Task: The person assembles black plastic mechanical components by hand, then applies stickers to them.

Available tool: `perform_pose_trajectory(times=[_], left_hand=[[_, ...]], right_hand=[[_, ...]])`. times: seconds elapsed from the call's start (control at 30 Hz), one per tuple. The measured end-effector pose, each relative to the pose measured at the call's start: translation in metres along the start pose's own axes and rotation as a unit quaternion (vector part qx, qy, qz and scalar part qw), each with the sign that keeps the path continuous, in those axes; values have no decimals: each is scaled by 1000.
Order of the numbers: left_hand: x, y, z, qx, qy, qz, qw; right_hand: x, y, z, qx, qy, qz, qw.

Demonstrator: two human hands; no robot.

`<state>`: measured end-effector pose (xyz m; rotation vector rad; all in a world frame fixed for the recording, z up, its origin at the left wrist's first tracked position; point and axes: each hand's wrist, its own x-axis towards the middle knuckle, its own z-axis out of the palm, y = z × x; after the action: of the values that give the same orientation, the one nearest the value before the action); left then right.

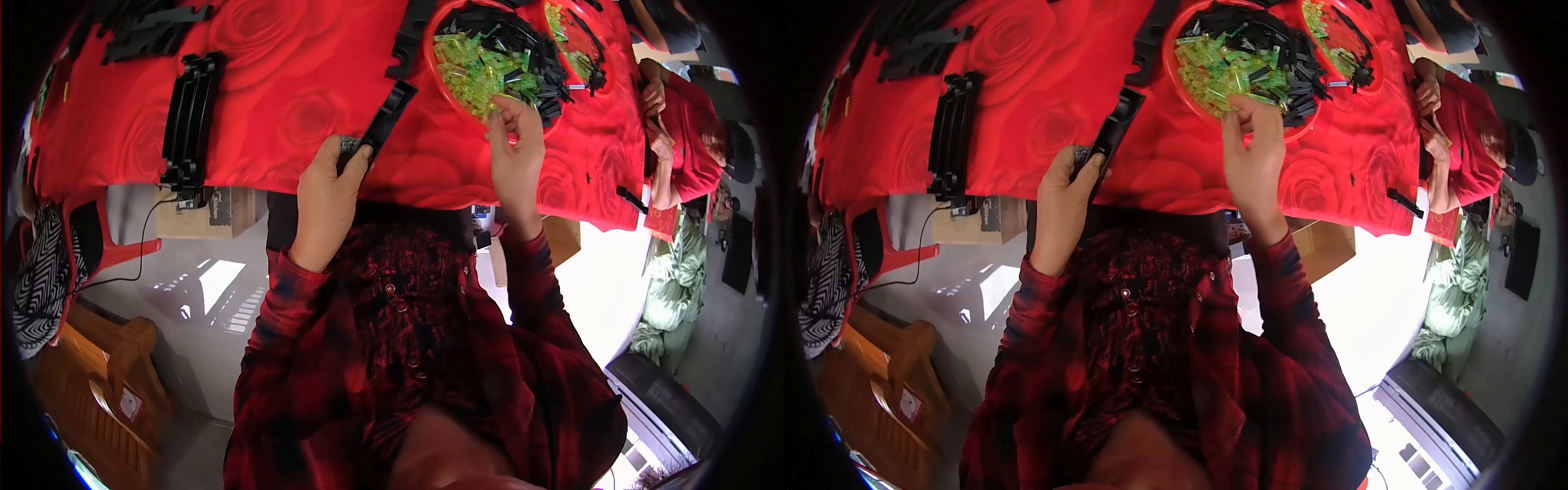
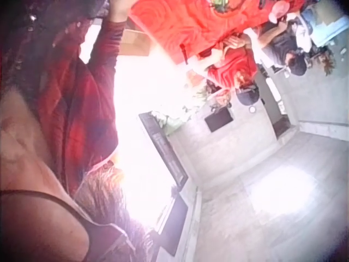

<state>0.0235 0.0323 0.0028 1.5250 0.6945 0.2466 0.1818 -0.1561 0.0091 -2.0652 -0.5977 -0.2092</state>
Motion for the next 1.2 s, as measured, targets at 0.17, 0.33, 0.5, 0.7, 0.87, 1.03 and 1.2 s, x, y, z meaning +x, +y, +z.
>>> perform_pose_trajectory(times=[0.17, 0.33, 0.5, 0.7, 0.87, 1.03, 1.2], left_hand=[[13, 10, 6, 232, 14, 130, 964], [16, 10, 9, 316, 23, 166, 934], [17, 13, 11, 297, 24, 128, 946], [16, 14, 15, 355, 46, 159, 920], [17, 15, 17, 388, 58, 174, 903], [18, 10, 14, 420, 94, 210, 878], [24, 6, 9, 372, 83, 237, 894]], right_hand=[[32, 8, -15, -85, -21, -64, 994], [50, 21, -6, -125, -73, -137, 980], [62, 28, 3, -198, -54, -173, 963], [72, 29, 18, -289, -71, -196, 934], [81, 29, 14, -301, -91, -168, 934], [76, 20, 14, -292, -72, -159, 940], [60, -15, 3, -62, -124, 61, 988]])
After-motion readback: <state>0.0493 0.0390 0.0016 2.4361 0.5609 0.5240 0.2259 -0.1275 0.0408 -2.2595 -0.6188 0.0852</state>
